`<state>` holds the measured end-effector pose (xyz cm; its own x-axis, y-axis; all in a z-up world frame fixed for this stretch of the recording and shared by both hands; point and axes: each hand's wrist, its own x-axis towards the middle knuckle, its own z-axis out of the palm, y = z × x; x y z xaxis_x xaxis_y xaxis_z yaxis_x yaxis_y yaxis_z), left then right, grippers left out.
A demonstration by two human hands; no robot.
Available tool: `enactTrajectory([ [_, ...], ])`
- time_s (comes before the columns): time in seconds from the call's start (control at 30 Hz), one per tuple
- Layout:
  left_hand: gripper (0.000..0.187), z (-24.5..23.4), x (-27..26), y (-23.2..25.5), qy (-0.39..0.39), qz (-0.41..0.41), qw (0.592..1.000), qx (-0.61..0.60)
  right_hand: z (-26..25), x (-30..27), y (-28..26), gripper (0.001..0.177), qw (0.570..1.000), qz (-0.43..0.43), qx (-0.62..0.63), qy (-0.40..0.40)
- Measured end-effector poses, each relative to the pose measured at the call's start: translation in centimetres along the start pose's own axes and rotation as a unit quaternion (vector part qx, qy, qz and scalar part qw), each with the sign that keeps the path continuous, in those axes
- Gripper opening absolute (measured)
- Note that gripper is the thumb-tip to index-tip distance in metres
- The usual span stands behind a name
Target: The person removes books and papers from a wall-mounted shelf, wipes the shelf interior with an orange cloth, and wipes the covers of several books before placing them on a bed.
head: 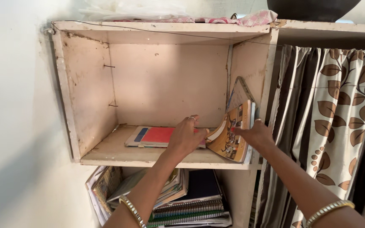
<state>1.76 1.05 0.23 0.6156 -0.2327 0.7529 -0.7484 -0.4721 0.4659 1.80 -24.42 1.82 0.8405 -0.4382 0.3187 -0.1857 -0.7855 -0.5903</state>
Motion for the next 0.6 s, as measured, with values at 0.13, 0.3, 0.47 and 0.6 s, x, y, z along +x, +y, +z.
enactTrajectory([
  [0.13, 0.066, -0.4, -0.3, 0.5, -0.023, -0.017, 1.0, -0.011, 2.7, 2.3, 2.3, 0.065, 0.996, -0.057, -0.022, 0.07],
  [0.3, 0.067, -0.8, -0.5, 1.4, -0.046, -0.046, 0.997, -0.044, 3.6, 2.1, 3.5, 0.05, 0.989, -0.071, 0.008, 0.127],
  [0.47, 0.069, -1.3, -0.5, 0.8, -0.001, 0.03, 1.0, 0.009, -0.9, 0.0, 2.4, 0.051, 0.975, -0.095, 0.01, 0.2],
  [0.6, 0.084, -1.5, -0.2, 1.0, 0.011, 0.013, 0.999, 0.031, -7.4, -2.4, 0.3, 0.042, 0.969, -0.161, -0.035, 0.184],
])
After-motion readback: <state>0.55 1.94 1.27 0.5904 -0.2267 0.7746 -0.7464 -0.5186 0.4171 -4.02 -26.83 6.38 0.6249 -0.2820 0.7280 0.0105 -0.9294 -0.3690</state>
